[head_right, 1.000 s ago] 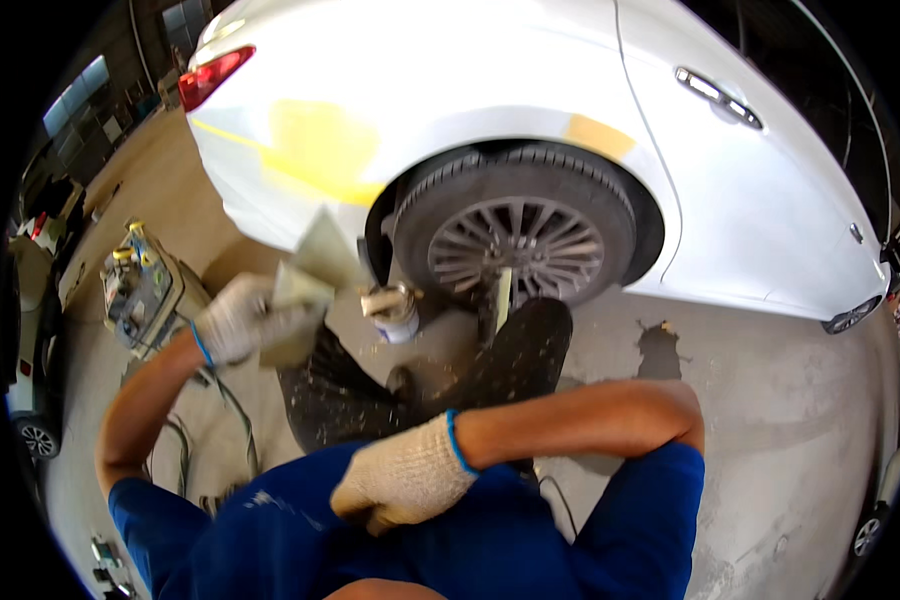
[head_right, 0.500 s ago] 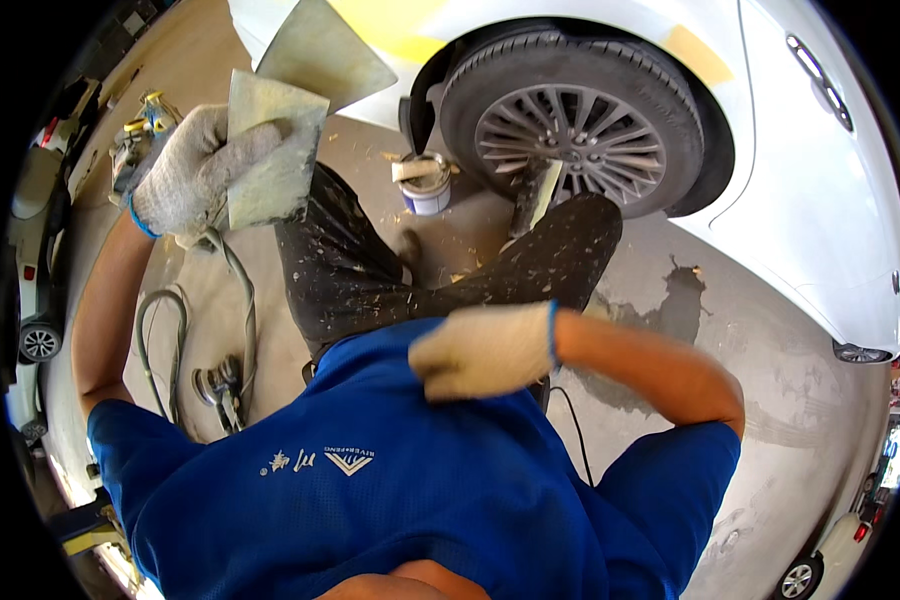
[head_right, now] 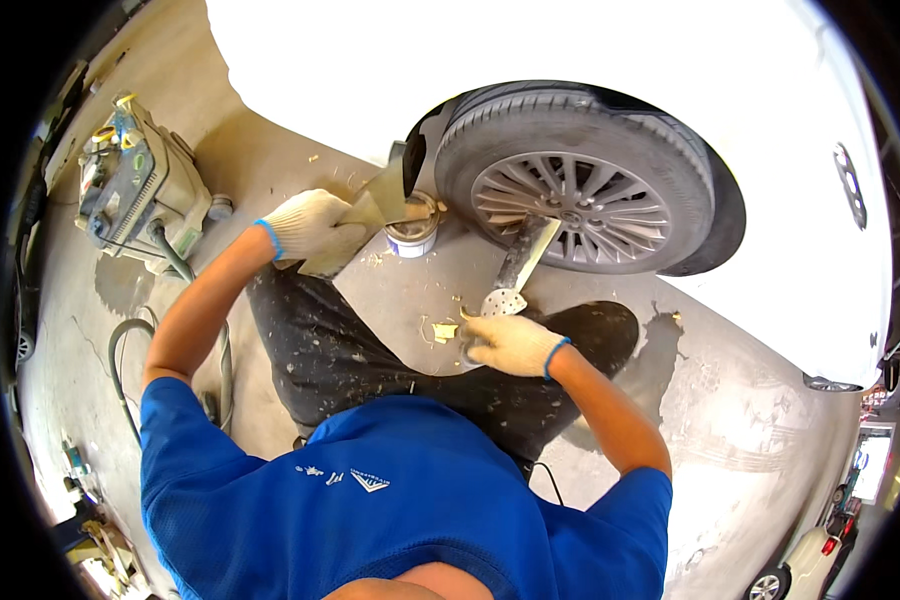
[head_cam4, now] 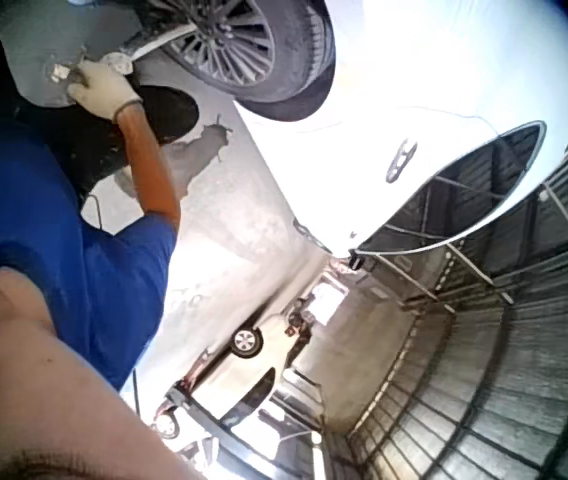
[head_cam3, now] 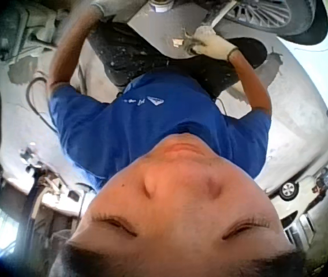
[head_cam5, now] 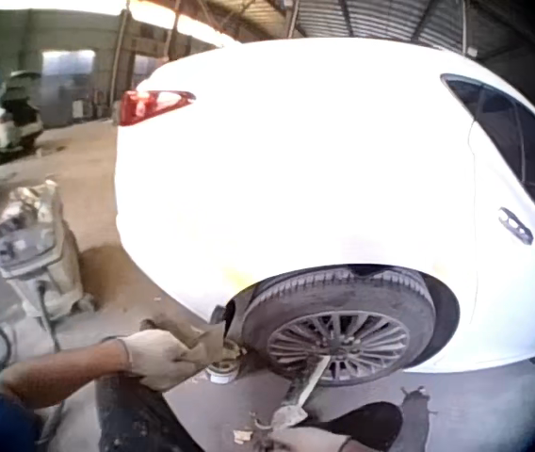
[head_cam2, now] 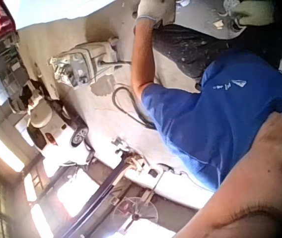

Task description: The person applies a yellow substance to the rear bumper of a white car using a putty knife. They then mix a filler compound in a small container and apply it to the same area.

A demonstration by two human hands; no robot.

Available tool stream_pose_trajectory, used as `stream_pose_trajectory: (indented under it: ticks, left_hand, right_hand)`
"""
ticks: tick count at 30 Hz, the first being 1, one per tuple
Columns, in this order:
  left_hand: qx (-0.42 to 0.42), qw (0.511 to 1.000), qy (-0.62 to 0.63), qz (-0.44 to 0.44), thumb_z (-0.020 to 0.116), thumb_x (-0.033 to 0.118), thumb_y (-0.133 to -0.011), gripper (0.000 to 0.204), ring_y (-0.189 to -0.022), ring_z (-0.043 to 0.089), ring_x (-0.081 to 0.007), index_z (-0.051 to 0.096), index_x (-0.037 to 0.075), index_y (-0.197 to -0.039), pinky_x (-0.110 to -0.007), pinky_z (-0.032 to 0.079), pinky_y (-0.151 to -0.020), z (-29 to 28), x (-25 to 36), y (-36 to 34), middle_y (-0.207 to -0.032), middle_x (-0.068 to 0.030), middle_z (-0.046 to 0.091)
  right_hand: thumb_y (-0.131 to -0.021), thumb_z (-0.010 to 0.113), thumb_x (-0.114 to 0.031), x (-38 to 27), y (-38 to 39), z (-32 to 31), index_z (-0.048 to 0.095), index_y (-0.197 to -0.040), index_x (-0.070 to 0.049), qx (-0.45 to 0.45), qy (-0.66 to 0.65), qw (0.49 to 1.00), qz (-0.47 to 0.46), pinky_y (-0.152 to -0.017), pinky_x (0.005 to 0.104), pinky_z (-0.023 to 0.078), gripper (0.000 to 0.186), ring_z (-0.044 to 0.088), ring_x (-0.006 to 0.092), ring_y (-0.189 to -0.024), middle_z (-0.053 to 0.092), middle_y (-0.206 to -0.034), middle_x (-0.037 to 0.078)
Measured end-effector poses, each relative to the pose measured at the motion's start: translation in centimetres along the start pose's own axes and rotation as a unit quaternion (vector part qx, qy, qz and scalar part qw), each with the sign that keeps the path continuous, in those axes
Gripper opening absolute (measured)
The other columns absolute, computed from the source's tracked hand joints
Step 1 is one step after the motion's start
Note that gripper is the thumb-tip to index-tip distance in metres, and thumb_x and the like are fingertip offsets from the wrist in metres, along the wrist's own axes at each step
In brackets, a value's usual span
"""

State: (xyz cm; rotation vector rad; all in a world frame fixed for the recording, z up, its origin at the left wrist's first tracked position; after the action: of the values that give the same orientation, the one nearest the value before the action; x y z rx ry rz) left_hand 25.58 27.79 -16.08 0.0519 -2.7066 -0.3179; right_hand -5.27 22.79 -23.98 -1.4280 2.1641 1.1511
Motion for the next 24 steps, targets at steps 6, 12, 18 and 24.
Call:
stream_pose_trajectory:
  ticks: [6,12,18,24]
  left_hand:
    - [-0.059,0.995,-0.063,-0.042,0.051,0.035,-0.093,0.039,-0.086,0.065,-0.0426,0.071,0.003,-0.085,-0.049,0.052,-0.08,7.0,-8.5,-6.2,-0.087,-0.0235,0.068]
    - [-0.005,0.993,0.017,-0.113,0.057,0.041,-0.092,0.044,-0.082,0.062,-0.0466,0.069,-0.001,-0.085,-0.05,0.05,-0.076,4.8,-13.2,-4.9,-0.083,-0.0275,0.065]
    - [-0.012,0.98,0.058,-0.188,0.057,0.039,-0.093,0.043,-0.085,0.063,-0.0465,0.068,-0.001,-0.087,-0.052,0.05,-0.078,4.5,-15.5,-3.8,-0.085,-0.0274,0.066]
    - [0.037,0.981,0.094,-0.166,0.061,0.038,-0.094,0.042,-0.067,0.059,-0.0392,0.067,-0.004,-0.095,-0.043,0.049,-0.066,4.4,-16.9,-3.4,-0.076,-0.0259,0.061]
  right_hand:
    - [-0.091,0.058,-0.026,7.0,-15.8,2.0,0.063,-0.122,-0.003,0.05,-0.078,0.996,0.005,-0.085,0.0442,0.053,0.039,0.067,0.0375,-0.093,0.07,-0.101,0.022]
    - [-0.091,0.06,-0.02,13.1,-34.1,2.7,0.044,-0.142,-0.006,0.176,-0.082,0.977,0.093,-0.082,0.0416,0.054,0.056,0.07,0.0294,-0.089,0.071,-0.094,0.018]
    - [-0.092,0.063,-0.027,16.6,-41.2,3.6,0.035,-0.151,-0.013,0.101,-0.326,0.906,0.251,-0.059,0.0372,0.056,0.067,0.07,0.021,-0.073,0.071,-0.093,0.014]
    - [-0.087,0.069,-0.037,17.7,-37.6,6.7,0.047,-0.129,-0.006,0.289,-0.243,0.91,0.172,-0.068,0.0445,0.056,0.057,0.07,0.0353,-0.079,0.072,-0.092,0.018]
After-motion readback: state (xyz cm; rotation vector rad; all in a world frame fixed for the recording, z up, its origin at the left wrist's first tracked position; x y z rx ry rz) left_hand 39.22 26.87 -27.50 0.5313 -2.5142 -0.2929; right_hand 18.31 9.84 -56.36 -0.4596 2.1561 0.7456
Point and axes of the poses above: each hand's wrist, its own y-axis away from the middle knuckle, its own z-axis out of the palm, x = y × z, the point moved 4 cm from there along -y, towards the middle knuckle
